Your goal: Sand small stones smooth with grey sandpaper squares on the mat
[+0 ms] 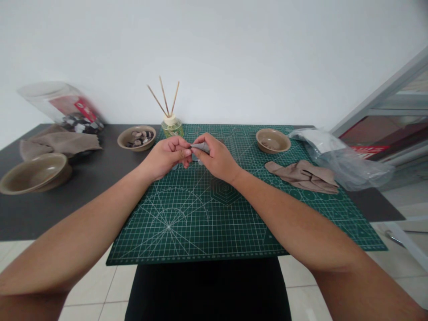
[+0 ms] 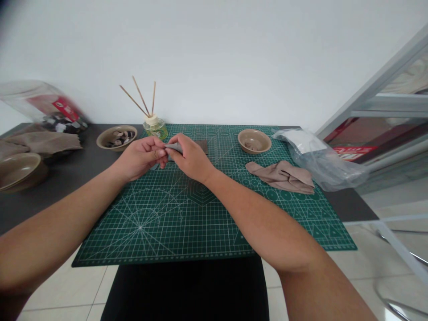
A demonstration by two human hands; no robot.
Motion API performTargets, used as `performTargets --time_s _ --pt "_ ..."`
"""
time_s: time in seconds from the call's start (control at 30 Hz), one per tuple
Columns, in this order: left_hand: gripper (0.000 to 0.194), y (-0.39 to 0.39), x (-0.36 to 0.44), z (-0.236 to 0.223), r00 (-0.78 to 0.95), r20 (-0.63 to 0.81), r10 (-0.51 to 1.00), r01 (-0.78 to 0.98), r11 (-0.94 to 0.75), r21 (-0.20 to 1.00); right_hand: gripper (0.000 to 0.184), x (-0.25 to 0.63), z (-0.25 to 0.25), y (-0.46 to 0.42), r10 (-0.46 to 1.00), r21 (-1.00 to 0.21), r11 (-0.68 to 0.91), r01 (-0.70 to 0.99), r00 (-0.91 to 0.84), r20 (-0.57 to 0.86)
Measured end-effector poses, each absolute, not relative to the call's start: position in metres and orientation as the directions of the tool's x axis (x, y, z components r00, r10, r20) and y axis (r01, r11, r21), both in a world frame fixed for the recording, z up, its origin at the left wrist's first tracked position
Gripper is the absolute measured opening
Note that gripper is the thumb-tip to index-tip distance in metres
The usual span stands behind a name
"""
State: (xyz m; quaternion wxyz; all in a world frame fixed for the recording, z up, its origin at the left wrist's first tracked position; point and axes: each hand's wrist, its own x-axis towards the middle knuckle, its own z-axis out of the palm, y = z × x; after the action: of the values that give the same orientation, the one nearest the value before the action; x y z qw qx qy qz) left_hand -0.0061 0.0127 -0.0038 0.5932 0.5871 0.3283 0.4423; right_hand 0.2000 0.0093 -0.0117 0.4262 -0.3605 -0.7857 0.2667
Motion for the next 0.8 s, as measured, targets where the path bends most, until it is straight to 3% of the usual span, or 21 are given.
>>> performTargets --time_s 0.8 --pt "0.048 0.0132 -0.0072 -0.0043 0.420 0.144 0.896 -0.126 -0.099 0.987 0.011 0.1991 -0.0109 0.0083 0.790 -0.741 0.595 0.310 -0.392 0.471"
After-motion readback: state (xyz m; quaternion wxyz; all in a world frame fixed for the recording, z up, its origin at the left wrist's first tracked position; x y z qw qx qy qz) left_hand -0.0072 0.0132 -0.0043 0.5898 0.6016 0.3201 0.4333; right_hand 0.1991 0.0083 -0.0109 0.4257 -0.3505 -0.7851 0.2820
